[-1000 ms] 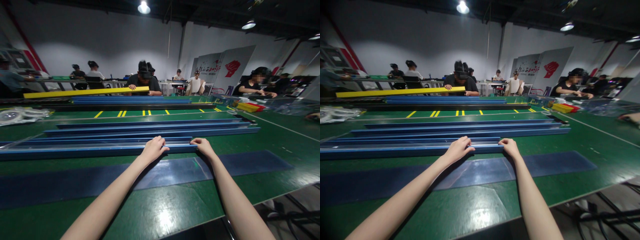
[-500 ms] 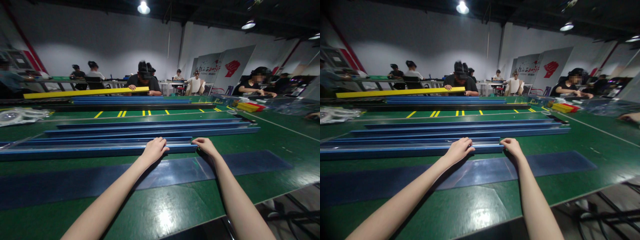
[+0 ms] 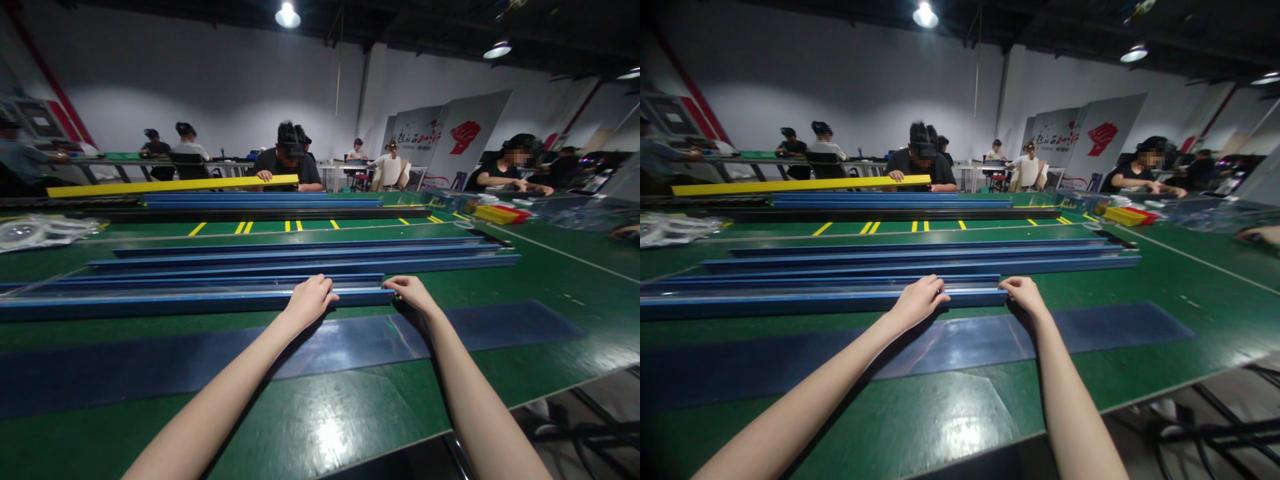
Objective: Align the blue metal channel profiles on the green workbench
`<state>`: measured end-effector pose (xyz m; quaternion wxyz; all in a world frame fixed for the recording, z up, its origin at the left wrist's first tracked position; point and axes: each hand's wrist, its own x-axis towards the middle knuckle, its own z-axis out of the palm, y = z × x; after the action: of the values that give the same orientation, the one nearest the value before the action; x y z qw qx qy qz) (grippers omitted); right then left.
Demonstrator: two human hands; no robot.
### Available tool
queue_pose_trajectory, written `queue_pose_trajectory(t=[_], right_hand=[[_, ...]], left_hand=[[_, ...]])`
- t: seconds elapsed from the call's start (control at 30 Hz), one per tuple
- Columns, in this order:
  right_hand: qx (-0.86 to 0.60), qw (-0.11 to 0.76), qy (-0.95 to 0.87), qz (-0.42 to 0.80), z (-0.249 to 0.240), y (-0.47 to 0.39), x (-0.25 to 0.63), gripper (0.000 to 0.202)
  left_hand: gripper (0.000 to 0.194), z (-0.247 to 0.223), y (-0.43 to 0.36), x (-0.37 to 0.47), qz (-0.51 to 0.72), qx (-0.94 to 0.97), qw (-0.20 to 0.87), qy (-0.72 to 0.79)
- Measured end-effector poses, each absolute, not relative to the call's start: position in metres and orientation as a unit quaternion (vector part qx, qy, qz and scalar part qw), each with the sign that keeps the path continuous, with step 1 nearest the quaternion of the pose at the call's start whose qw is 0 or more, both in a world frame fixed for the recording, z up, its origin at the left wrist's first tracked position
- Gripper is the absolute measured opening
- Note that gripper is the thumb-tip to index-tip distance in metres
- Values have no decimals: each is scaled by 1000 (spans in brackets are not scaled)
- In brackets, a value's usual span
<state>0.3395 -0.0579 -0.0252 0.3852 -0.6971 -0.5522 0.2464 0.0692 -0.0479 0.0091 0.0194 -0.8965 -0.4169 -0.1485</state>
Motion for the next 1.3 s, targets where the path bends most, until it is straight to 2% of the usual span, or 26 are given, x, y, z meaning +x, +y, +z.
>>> queue_pose_trajectory(t=[0.4,0.63,0.7,0.93,1.3], right_hand=[[-701,382,-559,226,-23,-59,338,29],[-658,390,-625,156,-7,-67,320,49],[-636,372,-663,135,-2,-71,309,49],[-580,218,-784,-44,5,-85,284,33],[-587,160,-786,-110,6,-86,279,29]], left_hand=[[25,7,-47,69,-150,-894,14,-423],[25,8,-47,69,-149,-893,22,-424],[25,8,-47,69,-146,-893,25,-425],[25,9,-49,69,-144,-895,36,-421],[24,14,-52,69,-131,-894,30,-426]])
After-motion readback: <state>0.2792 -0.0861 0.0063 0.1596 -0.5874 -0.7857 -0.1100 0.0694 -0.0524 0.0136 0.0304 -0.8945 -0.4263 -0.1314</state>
